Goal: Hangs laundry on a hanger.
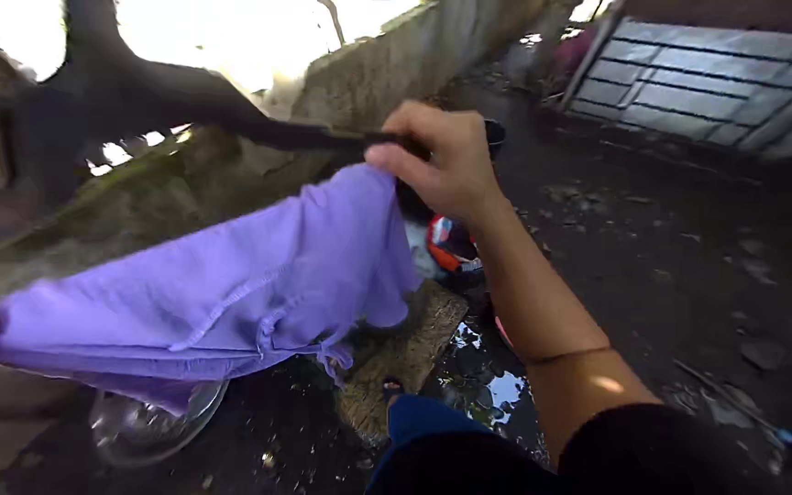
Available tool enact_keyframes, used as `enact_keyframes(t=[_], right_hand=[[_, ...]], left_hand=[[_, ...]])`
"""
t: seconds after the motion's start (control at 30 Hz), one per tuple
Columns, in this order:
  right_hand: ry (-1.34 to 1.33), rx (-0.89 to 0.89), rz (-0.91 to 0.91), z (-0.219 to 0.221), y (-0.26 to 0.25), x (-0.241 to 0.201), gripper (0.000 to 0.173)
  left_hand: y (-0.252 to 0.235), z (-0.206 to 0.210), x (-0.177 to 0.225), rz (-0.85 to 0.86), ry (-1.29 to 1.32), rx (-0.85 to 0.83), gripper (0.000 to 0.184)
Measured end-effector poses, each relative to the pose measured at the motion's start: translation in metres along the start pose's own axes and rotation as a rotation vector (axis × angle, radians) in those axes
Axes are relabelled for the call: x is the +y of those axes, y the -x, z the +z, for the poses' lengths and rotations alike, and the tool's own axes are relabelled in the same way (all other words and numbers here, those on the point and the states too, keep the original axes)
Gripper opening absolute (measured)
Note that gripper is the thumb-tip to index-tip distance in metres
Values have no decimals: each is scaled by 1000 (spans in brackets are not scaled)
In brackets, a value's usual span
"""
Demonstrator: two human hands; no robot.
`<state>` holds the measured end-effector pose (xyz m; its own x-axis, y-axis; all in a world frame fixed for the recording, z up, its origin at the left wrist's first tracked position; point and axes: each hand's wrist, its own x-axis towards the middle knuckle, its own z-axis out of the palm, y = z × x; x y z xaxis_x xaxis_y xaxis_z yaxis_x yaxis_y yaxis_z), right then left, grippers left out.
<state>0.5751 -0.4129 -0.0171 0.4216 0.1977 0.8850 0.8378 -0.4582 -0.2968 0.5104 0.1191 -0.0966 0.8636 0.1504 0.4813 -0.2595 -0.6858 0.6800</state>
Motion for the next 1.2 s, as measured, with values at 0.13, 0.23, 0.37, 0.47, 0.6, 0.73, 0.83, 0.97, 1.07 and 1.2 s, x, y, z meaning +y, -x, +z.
enact_keyframes(t=[0.13, 0.23, 0.37, 0.47, 0.6, 0.73, 0.83, 0.97, 1.07, 1.2], right_hand=[[-297, -25, 92, -68, 29, 76, 13], [-236, -9, 177, -134, 42, 98, 13], [61, 126, 249, -224, 65, 111, 14], [214, 279, 367, -285, 99, 117, 13], [401, 462, 606, -360, 136, 144, 13], [546, 533, 668, -423, 166, 208, 15], [640, 614, 670, -460, 175, 265, 11], [727, 661, 732, -525, 172, 320, 13], [721, 676, 813, -570, 165, 356, 14], [758, 642, 926, -628, 147, 415, 21]], left_hand=[[-90, 154, 104, 171, 354, -98, 18], [-143, 236, 168, 360, 551, -235, 29], [-196, 321, 188, 390, 595, -446, 65], [-202, 394, 172, 91, 565, -471, 68], [-187, 491, 139, -471, 355, -500, 64], [-208, 580, 118, -711, 218, -448, 64], [-252, 663, 138, -768, 167, -461, 64], [-281, 788, 226, -646, 123, -686, 61], [-300, 886, 321, -436, 153, -860, 57], [-298, 987, 413, -297, 251, -1041, 51]])
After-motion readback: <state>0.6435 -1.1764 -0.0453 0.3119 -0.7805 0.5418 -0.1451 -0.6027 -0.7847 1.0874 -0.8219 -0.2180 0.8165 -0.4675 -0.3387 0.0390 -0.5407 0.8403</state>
